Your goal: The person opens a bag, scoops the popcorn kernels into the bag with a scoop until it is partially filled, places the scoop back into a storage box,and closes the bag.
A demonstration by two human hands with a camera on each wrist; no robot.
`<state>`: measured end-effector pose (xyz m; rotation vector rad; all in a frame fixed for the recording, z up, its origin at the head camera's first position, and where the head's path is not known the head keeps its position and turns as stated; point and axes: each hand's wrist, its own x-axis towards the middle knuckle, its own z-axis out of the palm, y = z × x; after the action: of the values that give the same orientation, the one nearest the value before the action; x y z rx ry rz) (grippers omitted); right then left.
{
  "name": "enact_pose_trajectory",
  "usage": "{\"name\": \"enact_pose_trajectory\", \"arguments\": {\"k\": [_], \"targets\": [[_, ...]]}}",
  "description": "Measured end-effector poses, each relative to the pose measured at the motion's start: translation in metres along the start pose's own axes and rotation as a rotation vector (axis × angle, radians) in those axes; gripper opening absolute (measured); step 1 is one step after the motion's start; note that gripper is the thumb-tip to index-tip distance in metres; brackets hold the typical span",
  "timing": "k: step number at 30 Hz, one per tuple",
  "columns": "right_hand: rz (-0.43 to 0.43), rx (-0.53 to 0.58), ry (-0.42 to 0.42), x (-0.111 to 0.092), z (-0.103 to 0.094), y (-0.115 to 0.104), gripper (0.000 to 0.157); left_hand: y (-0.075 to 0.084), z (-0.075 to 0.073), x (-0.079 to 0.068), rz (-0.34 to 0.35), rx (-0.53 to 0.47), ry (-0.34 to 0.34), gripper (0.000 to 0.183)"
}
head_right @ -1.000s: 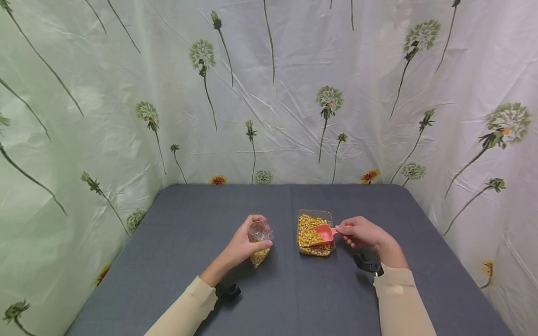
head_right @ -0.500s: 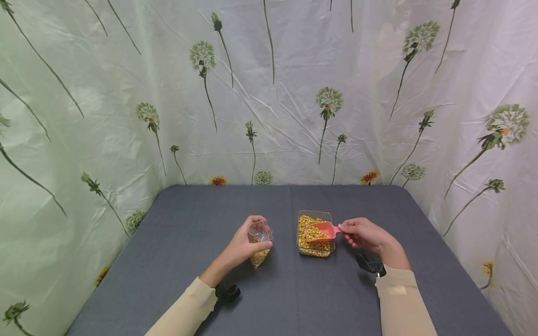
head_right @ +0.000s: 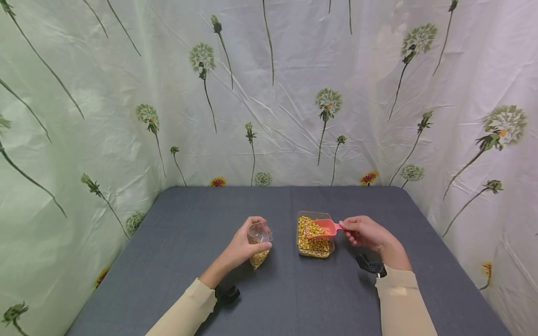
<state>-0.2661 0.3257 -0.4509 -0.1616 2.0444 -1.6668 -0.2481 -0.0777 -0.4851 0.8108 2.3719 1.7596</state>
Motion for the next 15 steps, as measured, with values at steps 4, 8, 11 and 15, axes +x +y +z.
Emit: {"name": "enact_pose_trajectory", "arguments": {"k": [4,8,11,15], "targets": [[-0.007,-0.001,0.006,-0.002,0.000,-0.004,0.027,0.001,0.000,-0.001,0.003,-0.001,-0.001,0.060],[-0.017,-0.002,0.016,-0.004,0.001,-0.008,0.028,0.000,0.000,-0.001,0.000,-0.002,-0.002,0.062],[-0.032,-0.006,0.025,-0.005,0.003,-0.012,0.028,-0.002,0.000,-0.001,-0.002,0.002,0.001,0.063],[-0.041,-0.023,0.036,-0.007,0.005,-0.016,0.029,-0.002,0.000,0.000,0.000,0.003,0.003,0.062]]}}
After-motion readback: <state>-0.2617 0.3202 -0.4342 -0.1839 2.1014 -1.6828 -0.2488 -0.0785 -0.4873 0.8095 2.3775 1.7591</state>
